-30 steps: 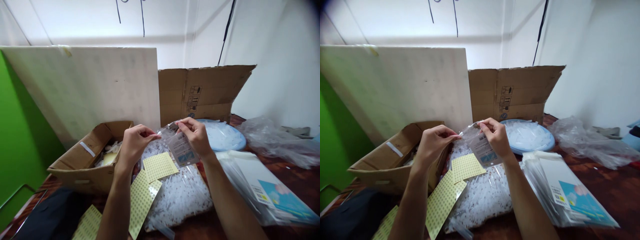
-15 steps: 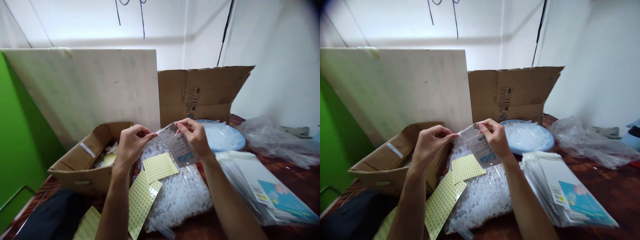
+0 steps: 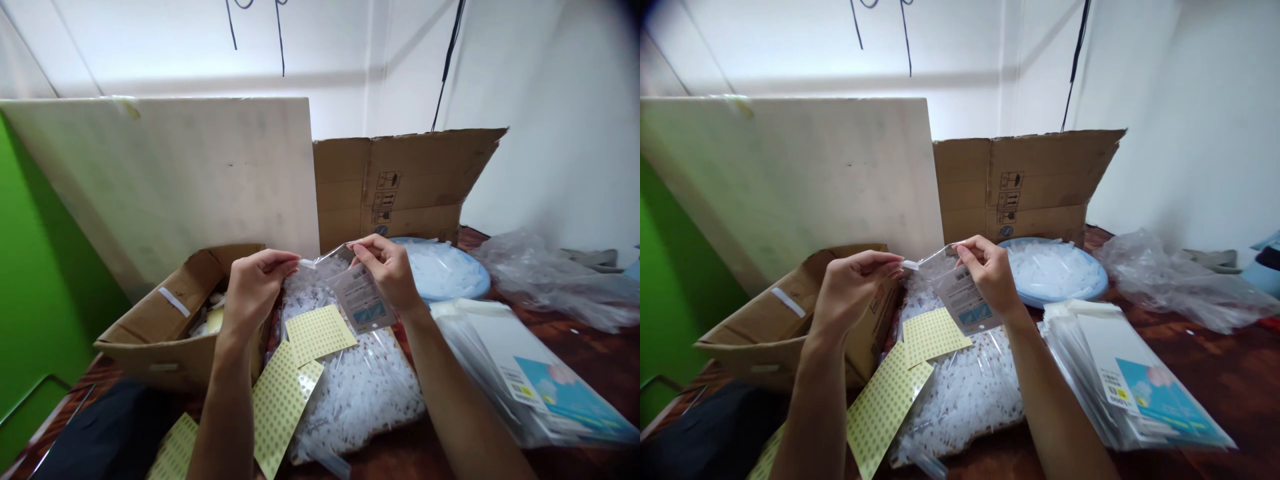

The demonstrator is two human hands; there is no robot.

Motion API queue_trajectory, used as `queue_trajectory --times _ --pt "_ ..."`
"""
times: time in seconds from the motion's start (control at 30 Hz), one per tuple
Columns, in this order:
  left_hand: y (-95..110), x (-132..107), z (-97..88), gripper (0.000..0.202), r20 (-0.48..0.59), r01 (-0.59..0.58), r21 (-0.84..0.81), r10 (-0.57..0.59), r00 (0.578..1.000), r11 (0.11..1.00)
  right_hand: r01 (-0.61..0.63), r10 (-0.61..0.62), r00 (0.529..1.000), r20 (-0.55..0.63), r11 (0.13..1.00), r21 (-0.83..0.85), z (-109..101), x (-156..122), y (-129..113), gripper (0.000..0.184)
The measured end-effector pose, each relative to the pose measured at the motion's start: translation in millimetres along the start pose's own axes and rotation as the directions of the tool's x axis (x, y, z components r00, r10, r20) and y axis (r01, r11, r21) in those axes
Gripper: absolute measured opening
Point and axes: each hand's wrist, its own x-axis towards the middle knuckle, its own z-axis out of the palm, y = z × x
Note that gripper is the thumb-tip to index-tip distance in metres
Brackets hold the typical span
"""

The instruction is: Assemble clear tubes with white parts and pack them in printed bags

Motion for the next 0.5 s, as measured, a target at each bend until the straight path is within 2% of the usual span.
queue_trajectory --times 0.2,0.5 --pt "7 0 -0.5 0.016 -0.079 -0.016 0.071 0.022 0.997 0.997 0.002 -0.002 1.000 0.002 1.000 -0.027 0 0 0 0.021" --pt "7 0 -4.8 0.020 -0.186 -0.017 0.041 0.024 0.982 0.999 0.000 0.000 1.000 0.011 0.999 -0.034 2 -1 1 0.022"
